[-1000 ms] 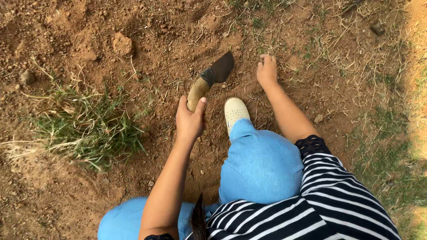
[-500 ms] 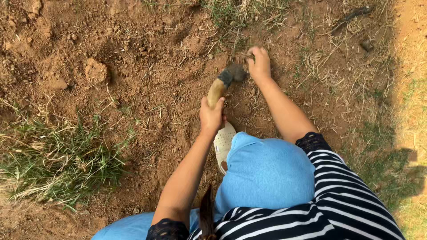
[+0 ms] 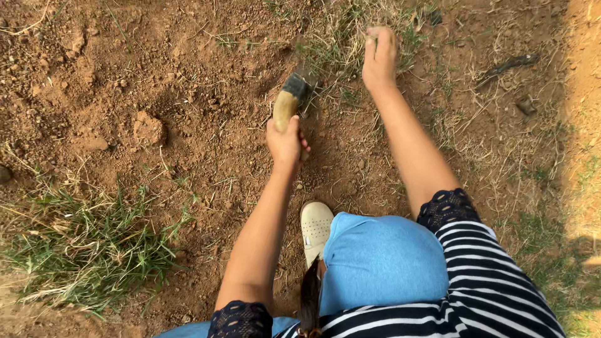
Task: The person pulls grass and weeds from the soil by hand and using a hand tool, clearing a patch of dirt.
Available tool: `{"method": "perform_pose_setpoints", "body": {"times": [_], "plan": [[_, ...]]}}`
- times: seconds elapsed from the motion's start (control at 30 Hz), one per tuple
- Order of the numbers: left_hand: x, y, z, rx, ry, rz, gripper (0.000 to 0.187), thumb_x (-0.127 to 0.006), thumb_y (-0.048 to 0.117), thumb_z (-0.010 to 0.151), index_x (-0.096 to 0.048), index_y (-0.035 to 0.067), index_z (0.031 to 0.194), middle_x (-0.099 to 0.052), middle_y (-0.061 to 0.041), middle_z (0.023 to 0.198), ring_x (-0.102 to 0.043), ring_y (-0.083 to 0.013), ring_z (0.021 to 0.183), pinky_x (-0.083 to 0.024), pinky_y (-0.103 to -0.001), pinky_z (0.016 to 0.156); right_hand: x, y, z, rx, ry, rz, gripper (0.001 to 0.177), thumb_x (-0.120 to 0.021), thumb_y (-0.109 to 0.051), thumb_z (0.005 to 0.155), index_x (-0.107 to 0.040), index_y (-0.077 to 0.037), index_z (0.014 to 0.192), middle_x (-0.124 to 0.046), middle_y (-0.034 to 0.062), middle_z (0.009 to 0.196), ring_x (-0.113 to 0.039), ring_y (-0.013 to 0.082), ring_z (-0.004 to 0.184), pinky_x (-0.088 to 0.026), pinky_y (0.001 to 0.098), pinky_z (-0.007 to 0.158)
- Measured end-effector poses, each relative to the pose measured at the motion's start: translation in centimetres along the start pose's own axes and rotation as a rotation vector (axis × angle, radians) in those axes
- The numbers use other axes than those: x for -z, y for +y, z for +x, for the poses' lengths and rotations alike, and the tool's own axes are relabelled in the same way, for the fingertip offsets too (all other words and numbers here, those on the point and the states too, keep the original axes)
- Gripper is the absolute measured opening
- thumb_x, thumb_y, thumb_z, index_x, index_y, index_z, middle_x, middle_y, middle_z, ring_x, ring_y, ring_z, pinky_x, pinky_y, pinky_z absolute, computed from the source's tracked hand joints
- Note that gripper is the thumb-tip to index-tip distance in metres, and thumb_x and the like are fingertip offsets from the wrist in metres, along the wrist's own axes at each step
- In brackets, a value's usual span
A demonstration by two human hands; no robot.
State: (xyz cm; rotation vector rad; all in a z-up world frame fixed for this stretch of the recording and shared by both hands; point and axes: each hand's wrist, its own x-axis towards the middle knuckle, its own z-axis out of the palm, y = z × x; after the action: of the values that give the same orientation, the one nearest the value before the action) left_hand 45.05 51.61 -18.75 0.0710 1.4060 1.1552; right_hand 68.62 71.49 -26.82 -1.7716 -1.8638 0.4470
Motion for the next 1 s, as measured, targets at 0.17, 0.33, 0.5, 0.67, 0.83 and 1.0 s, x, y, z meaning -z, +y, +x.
{"method": "perform_pose_setpoints", "body": {"times": [0.17,0.33,0.5,0.67,0.83,1.0], "plan": [[4.2,-0.3,-3.9,0.108,-0.039,-0.151,0.025,-0.061,0.015,0.094,-0.047,0.009,0.113,-0.054,-0.001,0.059,-0.051,-0.0124,0.040,-0.048,-0.030,0.035,1.0,-5.0,2.1,0.116,-0.306,0.019,0.032,-0.056,-0.010,0.113,-0.055,-0.013,0.144,-0.053,0.0123,0.156,-0.045,0.0286,0.148,-0.036,0.0518,0.124],[-0.4,-1.2,1.0,0.191,0.012,-0.283,0.029,-0.066,0.016,0.094,-0.046,0.004,0.112,-0.053,-0.002,0.059,-0.049,-0.0122,0.040,-0.046,-0.031,0.034,-0.1,-10.4,1.3,0.501,-0.421,-0.112,0.077,-0.086,-0.019,0.078,-0.051,-0.010,0.146,-0.034,0.0228,0.157,-0.024,0.0431,0.146,-0.025,0.0636,0.110],[0.5,-2.2,3.8,0.107,0.025,-0.075,0.033,-0.068,0.019,0.093,-0.049,0.004,0.116,-0.056,-0.003,0.063,-0.052,-0.0126,0.042,-0.047,-0.031,0.037,-5.5,-7.7,2.5,0.514,-0.315,-0.257,0.048,-0.070,0.006,0.082,-0.064,-0.014,0.125,-0.053,0.0057,0.152,-0.040,0.0280,0.146,-0.038,0.0507,0.115],[1.9,-3.6,4.9,-0.656,0.115,0.585,0.036,-0.079,0.021,0.099,-0.053,0.006,0.119,-0.067,-0.003,0.090,-0.068,-0.0126,0.072,-0.058,-0.030,0.058,-10.4,-3.8,3.8,0.123,-0.271,-0.129,0.021,-0.057,0.010,0.104,-0.064,-0.010,0.107,-0.068,0.0088,0.112,-0.063,0.0206,0.114,-0.047,0.0362,0.112],[3.2,1.0,0.4,0.099,0.046,0.130,0.031,-0.070,0.019,0.094,-0.048,0.007,0.113,-0.056,-0.003,0.062,-0.054,-0.0139,0.042,-0.048,-0.031,0.036,-9.9,-3.9,6.0,0.067,-0.316,0.283,0.014,-0.059,-0.001,0.100,-0.063,-0.002,0.114,-0.072,0.0082,0.105,-0.068,0.0240,0.101,-0.051,0.0406,0.095],[5.2,3.8,-5.3,0.086,0.059,0.096,0.030,-0.067,0.016,0.095,-0.047,0.007,0.114,-0.056,-0.003,0.060,-0.053,-0.0137,0.039,-0.047,-0.031,0.034,-9.9,-4.2,5.1,0.100,-0.277,0.516,0.011,-0.054,-0.003,0.108,-0.063,0.000,0.113,-0.075,0.0082,0.101,-0.072,0.0204,0.101,-0.052,0.0410,0.101]]}}
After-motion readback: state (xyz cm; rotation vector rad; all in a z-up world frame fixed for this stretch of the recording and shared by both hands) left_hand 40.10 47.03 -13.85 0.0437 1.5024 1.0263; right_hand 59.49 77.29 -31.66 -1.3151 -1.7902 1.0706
